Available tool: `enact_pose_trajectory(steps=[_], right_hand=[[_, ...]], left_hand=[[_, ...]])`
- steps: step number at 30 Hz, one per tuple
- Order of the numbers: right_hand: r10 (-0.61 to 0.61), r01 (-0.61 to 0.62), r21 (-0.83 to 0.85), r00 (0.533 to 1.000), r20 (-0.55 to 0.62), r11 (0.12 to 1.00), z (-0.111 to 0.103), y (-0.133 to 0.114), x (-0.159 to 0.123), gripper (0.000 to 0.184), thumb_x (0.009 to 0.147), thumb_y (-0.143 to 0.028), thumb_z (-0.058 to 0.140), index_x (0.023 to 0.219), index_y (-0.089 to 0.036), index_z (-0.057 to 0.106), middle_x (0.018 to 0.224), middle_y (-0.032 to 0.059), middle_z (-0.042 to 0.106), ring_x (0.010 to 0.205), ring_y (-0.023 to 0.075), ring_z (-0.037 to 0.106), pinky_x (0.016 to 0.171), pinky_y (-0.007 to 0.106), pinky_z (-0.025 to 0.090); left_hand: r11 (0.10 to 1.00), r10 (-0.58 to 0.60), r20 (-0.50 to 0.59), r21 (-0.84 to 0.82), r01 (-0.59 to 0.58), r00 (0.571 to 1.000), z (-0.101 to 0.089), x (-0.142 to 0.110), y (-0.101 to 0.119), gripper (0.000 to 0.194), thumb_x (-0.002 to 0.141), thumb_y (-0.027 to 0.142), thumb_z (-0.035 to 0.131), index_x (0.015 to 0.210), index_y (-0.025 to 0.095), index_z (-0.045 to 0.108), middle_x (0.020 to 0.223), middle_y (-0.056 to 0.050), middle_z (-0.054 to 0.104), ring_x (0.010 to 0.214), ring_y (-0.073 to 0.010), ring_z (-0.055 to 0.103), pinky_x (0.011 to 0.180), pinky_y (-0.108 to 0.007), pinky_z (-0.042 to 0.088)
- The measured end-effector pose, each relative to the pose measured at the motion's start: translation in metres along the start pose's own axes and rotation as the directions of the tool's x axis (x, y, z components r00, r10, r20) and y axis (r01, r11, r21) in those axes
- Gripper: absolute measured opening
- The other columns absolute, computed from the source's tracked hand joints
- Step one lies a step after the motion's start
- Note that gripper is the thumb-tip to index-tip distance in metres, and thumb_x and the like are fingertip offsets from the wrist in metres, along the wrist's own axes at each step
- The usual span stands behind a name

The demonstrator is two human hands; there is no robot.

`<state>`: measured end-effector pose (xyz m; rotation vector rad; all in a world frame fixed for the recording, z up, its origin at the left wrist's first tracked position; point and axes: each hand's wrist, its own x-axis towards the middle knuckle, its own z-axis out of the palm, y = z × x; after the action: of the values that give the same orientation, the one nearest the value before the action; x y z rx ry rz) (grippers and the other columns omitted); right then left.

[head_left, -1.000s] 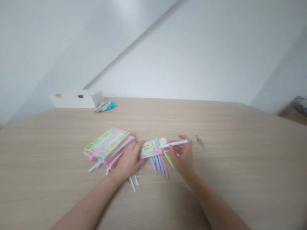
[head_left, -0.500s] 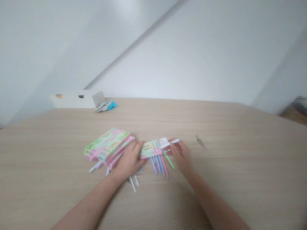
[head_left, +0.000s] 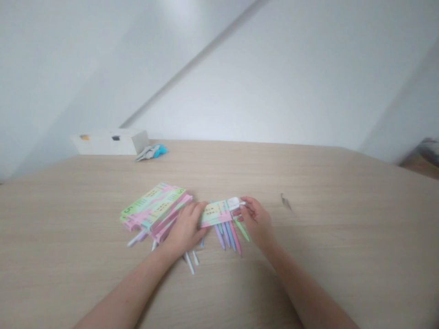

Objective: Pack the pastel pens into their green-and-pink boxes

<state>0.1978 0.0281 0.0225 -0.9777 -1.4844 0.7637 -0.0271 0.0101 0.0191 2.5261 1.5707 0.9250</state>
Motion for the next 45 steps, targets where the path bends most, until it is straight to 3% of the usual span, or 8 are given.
enact_pose_trajectory(steps=[6,12,17,26,33,41,43,45], right_hand=[[0.002,0.004,-0.096,0.998,0.060,0.995,-0.001,0.001,0.000,0.027,0.089,-0.038,0.045,0.108,-0.021,0.056,0.082,0.0039,0.070,0.071,0.0183,0.069,0.055,0.029,0.057],[0.018,-0.015,-0.057,0.998,0.056,0.998,0.000,0.003,-0.001,0.020,0.088,-0.036,0.049,0.100,-0.020,0.048,0.082,0.0035,0.069,0.073,0.0177,0.069,0.054,0.026,0.056],[0.028,-0.020,-0.126,0.998,0.065,0.992,0.000,0.007,-0.001,0.018,0.086,-0.035,0.053,0.095,-0.020,0.056,0.086,0.0044,0.069,0.076,0.0180,0.069,0.056,0.026,0.055],[-0.119,0.142,-0.275,0.988,0.101,0.951,-0.001,0.004,-0.001,0.016,0.084,-0.023,0.052,0.091,-0.022,0.067,0.086,0.0026,0.069,0.078,0.0168,0.065,0.068,0.029,0.053],[-0.131,0.174,-0.273,0.977,0.168,0.946,0.001,-0.001,-0.003,0.021,0.085,-0.021,0.049,0.094,-0.023,0.068,0.089,0.0033,0.069,0.082,0.0165,0.065,0.069,0.027,0.053],[0.005,-0.024,-0.175,0.994,-0.109,0.984,-0.014,0.004,0.007,0.024,0.085,-0.034,0.048,0.098,-0.019,0.062,0.083,0.0059,0.069,0.067,0.0168,0.064,0.055,0.026,0.051],[0.004,-0.047,-0.251,0.986,-0.169,0.967,-0.023,0.007,0.014,0.025,0.084,-0.033,0.047,0.095,-0.018,0.063,0.082,0.0059,0.069,0.067,0.0174,0.064,0.058,0.027,0.051],[-0.030,-0.048,-0.434,0.985,-0.171,0.900,-0.031,0.011,0.019,0.021,0.081,-0.028,0.048,0.089,-0.018,0.065,0.083,0.0060,0.069,0.074,0.0182,0.063,0.069,0.031,0.050]], left_hand=[[1.000,0.015,-0.009,-0.001,-0.015,1.000,0.001,0.000,-0.001,0.057,0.074,0.019,0.059,0.127,0.022,0.040,0.118,-0.010,0.052,0.110,-0.0284,0.049,0.094,-0.044,0.042],[1.000,0.017,-0.008,0.004,-0.017,1.000,0.002,-0.001,-0.003,0.058,0.074,0.019,0.060,0.128,0.022,0.039,0.119,-0.010,0.052,0.112,-0.0288,0.049,0.095,-0.045,0.041],[1.000,0.010,0.001,0.007,-0.010,1.000,0.002,0.000,-0.003,0.057,0.074,0.020,0.060,0.127,0.022,0.039,0.118,-0.010,0.051,0.112,-0.0283,0.048,0.095,-0.043,0.042],[1.000,0.009,0.011,0.001,-0.009,1.000,0.001,0.000,-0.002,0.057,0.075,0.021,0.060,0.128,0.022,0.039,0.120,-0.010,0.051,0.112,-0.0284,0.048,0.095,-0.044,0.041],[1.000,0.006,0.013,-0.003,-0.006,1.000,0.001,-0.001,-0.002,0.057,0.075,0.021,0.060,0.128,0.021,0.039,0.120,-0.010,0.051,0.112,-0.0283,0.048,0.095,-0.044,0.041],[1.000,-0.023,0.004,-0.014,0.023,1.000,0.002,0.000,-0.004,0.058,0.076,0.023,0.060,0.129,0.021,0.038,0.120,-0.010,0.051,0.112,-0.0285,0.048,0.094,-0.044,0.042],[0.999,-0.030,0.003,-0.016,0.030,1.000,0.002,0.001,-0.004,0.058,0.076,0.024,0.060,0.129,0.021,0.038,0.119,-0.010,0.051,0.112,-0.0286,0.048,0.094,-0.044,0.042],[0.999,-0.032,-0.001,-0.021,0.032,0.999,0.002,0.001,-0.004,0.057,0.076,0.024,0.060,0.129,0.020,0.039,0.119,-0.010,0.052,0.112,-0.0284,0.048,0.094,-0.044,0.042]])
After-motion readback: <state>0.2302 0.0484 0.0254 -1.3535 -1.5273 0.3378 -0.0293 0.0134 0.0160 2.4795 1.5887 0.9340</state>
